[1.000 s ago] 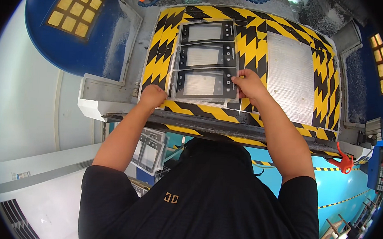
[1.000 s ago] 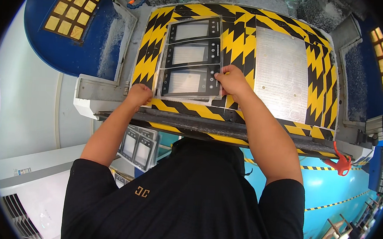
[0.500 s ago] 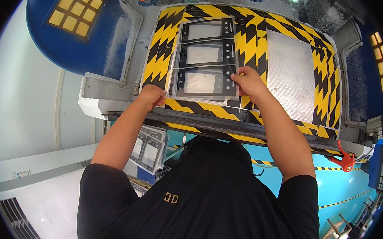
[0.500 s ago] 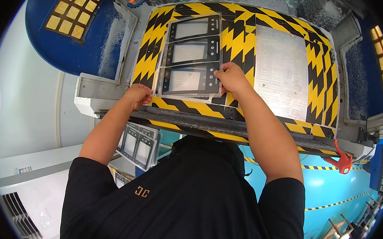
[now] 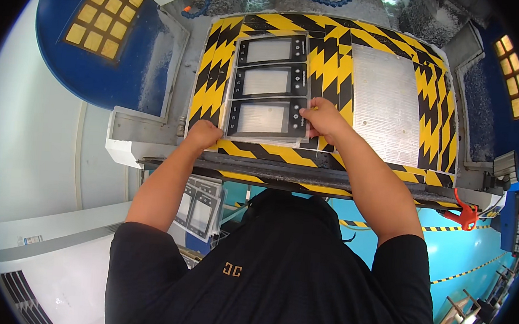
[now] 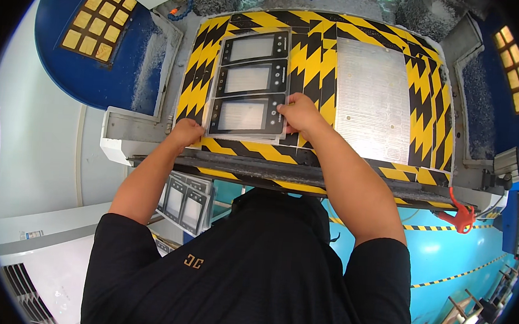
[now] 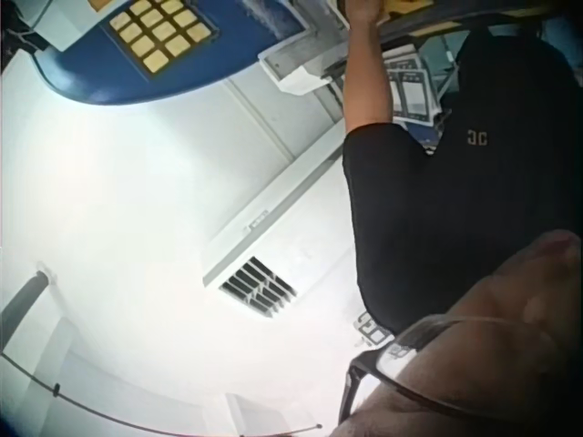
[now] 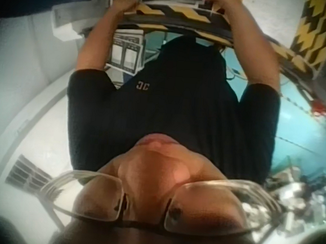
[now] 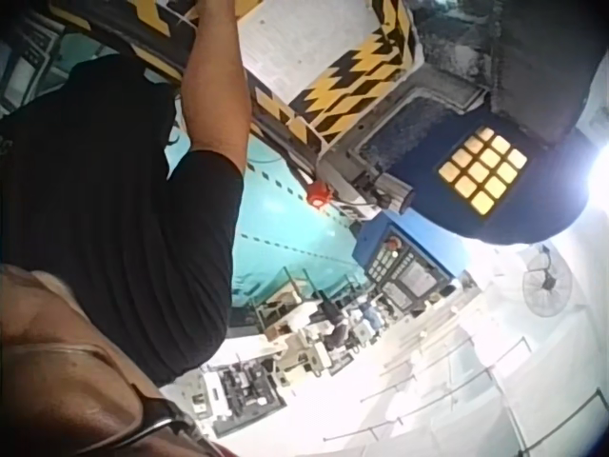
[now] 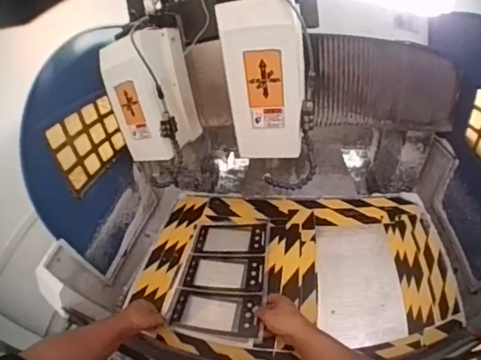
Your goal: The person removes a panel from a machine, cleans the bed with an air nozzle, and places a new panel on it. After walking to a table, they use the air nozzle to separate a sheet of stickers and return to the machine to place them on the bed.
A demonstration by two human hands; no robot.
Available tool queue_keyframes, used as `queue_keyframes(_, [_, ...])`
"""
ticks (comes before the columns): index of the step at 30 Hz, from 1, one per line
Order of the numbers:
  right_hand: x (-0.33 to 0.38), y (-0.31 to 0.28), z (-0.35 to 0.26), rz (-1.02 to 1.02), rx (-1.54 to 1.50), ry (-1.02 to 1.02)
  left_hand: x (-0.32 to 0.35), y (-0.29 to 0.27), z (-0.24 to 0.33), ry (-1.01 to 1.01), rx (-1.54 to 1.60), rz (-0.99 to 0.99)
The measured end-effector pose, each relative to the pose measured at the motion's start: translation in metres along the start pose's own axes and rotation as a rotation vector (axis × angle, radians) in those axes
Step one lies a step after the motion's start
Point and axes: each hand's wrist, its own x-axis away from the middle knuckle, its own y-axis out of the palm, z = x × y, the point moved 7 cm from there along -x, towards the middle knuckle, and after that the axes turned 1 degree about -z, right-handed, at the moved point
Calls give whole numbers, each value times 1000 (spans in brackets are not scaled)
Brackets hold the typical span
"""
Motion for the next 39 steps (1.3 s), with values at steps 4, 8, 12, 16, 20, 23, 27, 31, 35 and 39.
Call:
queue_keyframes(4, [-1,4,6,-46,-30,20,3,-4,-8,-42,297,-135])
queue_keyframes(8, [1,0,6,-58,3,-13,18,-3,-2,-140,864,-110])
queue_keyframes(12, [10,6,-17,-21,367,-110,26,-1,2,-149,868,-209])
queue_keyframes(16, [12,-6,-35,127,949,-366,56,-1,40,5,998,-212])
queue_keyframes(20, [48,6,-55,34,628,-454,139,-14,51,278,1123,-29])
queue_keyframes(23, [93,30,-62,-116,615,-557,222,4,3,311,1308,113])
queue_keyframes(27, [163,29,-73,-145,778,-858,328,53,-139,293,1526,451])
queue_keyframes(31, [208,-88,-99,387,1188,-991,446,105,-304,129,1664,699])
queue_keyframes(35, [301,-242,-135,1359,1824,-910,557,192,-457,-165,1699,969])
queue_keyframes(39, [357,-342,-64,1634,1578,-1149,603,270,-565,-386,1774,965])
